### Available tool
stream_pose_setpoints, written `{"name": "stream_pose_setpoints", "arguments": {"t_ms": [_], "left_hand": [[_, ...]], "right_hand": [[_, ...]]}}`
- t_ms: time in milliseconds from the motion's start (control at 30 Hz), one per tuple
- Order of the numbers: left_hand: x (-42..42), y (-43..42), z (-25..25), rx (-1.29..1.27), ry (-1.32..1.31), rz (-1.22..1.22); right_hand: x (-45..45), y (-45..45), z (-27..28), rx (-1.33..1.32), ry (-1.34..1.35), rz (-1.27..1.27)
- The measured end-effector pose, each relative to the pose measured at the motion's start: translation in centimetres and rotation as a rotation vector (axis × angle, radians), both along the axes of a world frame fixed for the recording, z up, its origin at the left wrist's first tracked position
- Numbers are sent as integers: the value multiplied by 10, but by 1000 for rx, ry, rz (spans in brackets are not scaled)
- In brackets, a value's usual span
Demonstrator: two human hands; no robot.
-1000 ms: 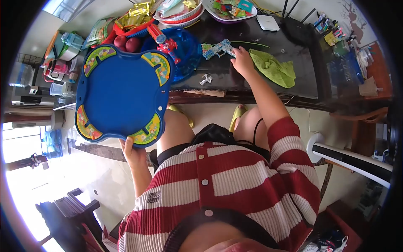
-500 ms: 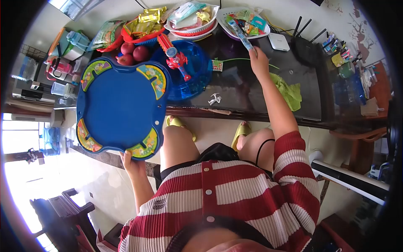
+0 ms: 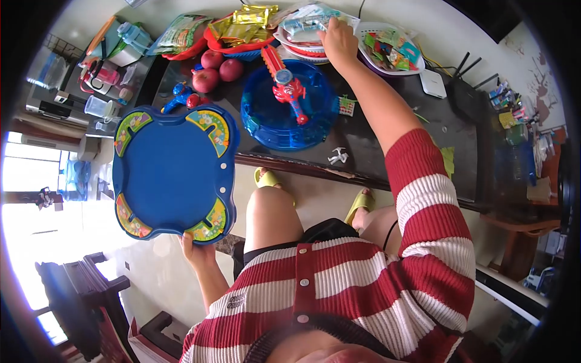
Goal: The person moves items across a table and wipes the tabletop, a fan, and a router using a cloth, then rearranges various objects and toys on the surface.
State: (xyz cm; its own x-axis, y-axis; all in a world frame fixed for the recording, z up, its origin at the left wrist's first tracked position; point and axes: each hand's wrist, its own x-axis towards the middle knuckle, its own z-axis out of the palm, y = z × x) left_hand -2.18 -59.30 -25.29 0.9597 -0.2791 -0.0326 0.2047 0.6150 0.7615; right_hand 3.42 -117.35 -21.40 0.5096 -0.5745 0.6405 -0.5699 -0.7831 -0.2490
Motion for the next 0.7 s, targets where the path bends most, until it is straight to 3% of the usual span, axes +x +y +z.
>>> {"name": "stream_pose_setpoints", "arguments": {"t_ms": [67,100,233,333,367,467,567,600,700], "left_hand": [[1,6,6,-4,12,14],[0,7,3,11,12,57],[11,14,-4,40,-25,84],[16,18,-15,45,8,58],[18,18,-17,37,26,29],[20,6,-19,47,28,6],[14,-17,-11,-1,55,-78],[11,-24,-7,-4,54,-101],[-3,-42,6,5,103,-136]], "right_hand": [[13,-10,-21,-65,70,-4],[15,-14,-31,43,154,3],[-2,0,-40,-148,-94,83],[-66,-4,-53,74,-232,282],[-92,-9,-62,42,-180,271],[-161,-16,-100,396,28,71],[-193,-10,-127,239,206,189],[-194,-2,-134,100,191,201],[-177,18,-130,37,190,238]]}}
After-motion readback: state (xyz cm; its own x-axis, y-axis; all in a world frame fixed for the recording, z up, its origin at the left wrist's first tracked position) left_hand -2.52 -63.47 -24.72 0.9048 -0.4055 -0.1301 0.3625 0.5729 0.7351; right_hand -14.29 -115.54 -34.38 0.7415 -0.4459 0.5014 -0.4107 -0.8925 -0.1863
